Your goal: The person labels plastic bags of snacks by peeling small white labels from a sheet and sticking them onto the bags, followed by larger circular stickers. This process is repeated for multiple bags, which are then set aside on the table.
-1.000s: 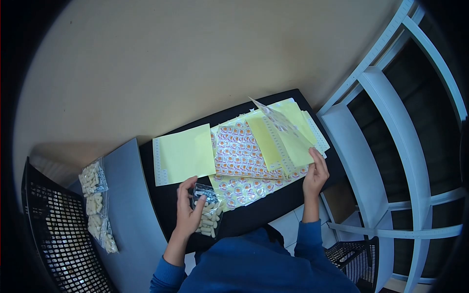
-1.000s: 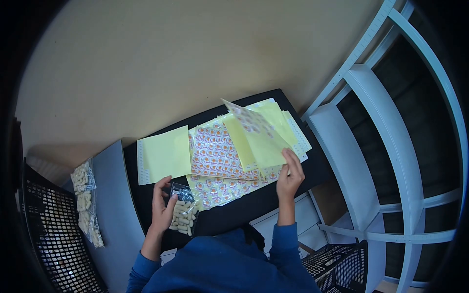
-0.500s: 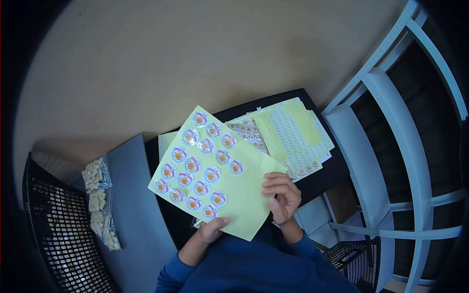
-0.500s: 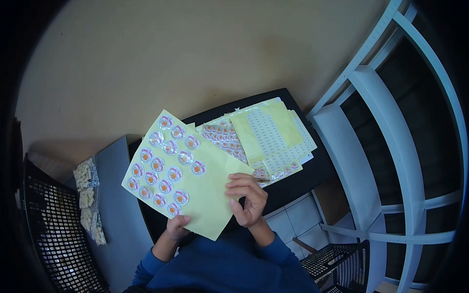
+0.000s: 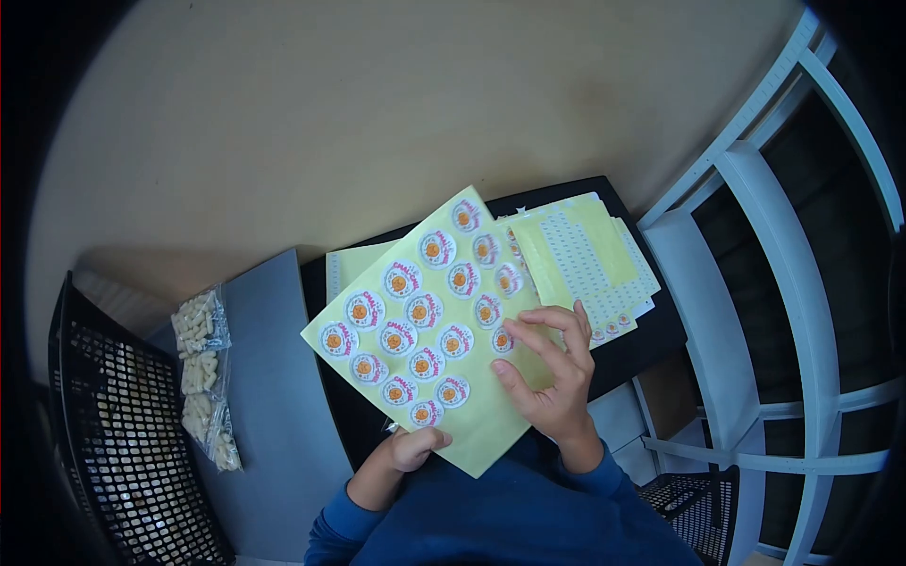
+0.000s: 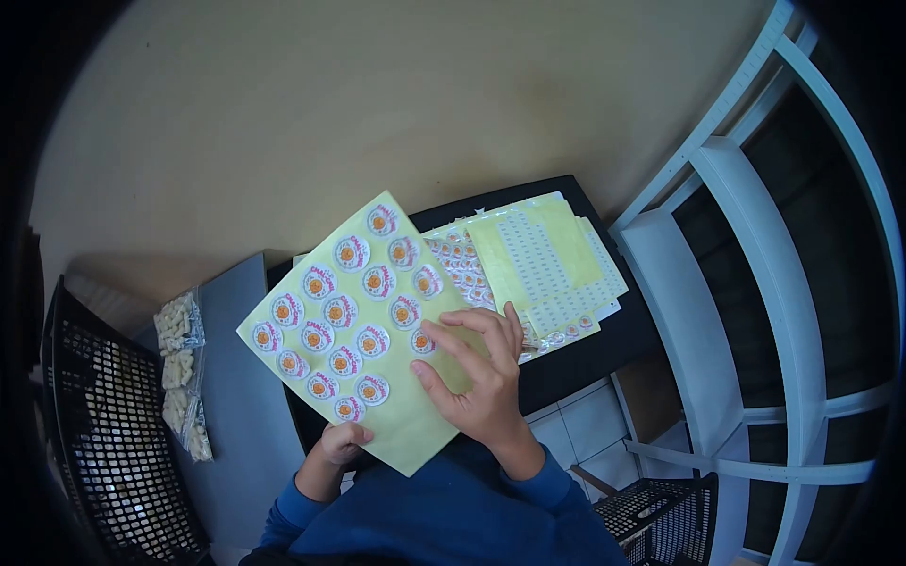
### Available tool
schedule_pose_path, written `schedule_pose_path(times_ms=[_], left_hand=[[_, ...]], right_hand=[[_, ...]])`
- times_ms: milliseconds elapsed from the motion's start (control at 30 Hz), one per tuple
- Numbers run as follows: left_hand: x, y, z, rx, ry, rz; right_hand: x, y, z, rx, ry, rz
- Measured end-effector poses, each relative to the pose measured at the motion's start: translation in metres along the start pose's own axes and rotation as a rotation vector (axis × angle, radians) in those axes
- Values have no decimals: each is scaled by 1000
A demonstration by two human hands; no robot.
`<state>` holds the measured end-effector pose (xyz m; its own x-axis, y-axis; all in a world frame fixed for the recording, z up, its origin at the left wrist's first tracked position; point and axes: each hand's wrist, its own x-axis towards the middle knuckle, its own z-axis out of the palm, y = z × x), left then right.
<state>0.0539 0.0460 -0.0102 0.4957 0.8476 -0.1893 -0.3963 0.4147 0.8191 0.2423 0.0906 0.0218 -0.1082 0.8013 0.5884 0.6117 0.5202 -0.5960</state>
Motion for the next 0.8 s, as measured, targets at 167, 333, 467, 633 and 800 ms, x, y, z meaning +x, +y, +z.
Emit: schedule_pose_path(times_ms=[167,333,467,633,800], left_hand=[[-3,11,1,42,16,35],[-7,23,2,70,13,19],[-13,31,4,18,20,-46],[-15,37,4,71,21,-115],[-17,39,9,60,5,-105]], right_hand=[[3,-28,2,24,7,-181],[6,-35,7,64,-88,-293],[13,-34,5,133,-80,-404],[15,-38,5,129,-110,-410],[14,-42,5,144,-111,-350]])
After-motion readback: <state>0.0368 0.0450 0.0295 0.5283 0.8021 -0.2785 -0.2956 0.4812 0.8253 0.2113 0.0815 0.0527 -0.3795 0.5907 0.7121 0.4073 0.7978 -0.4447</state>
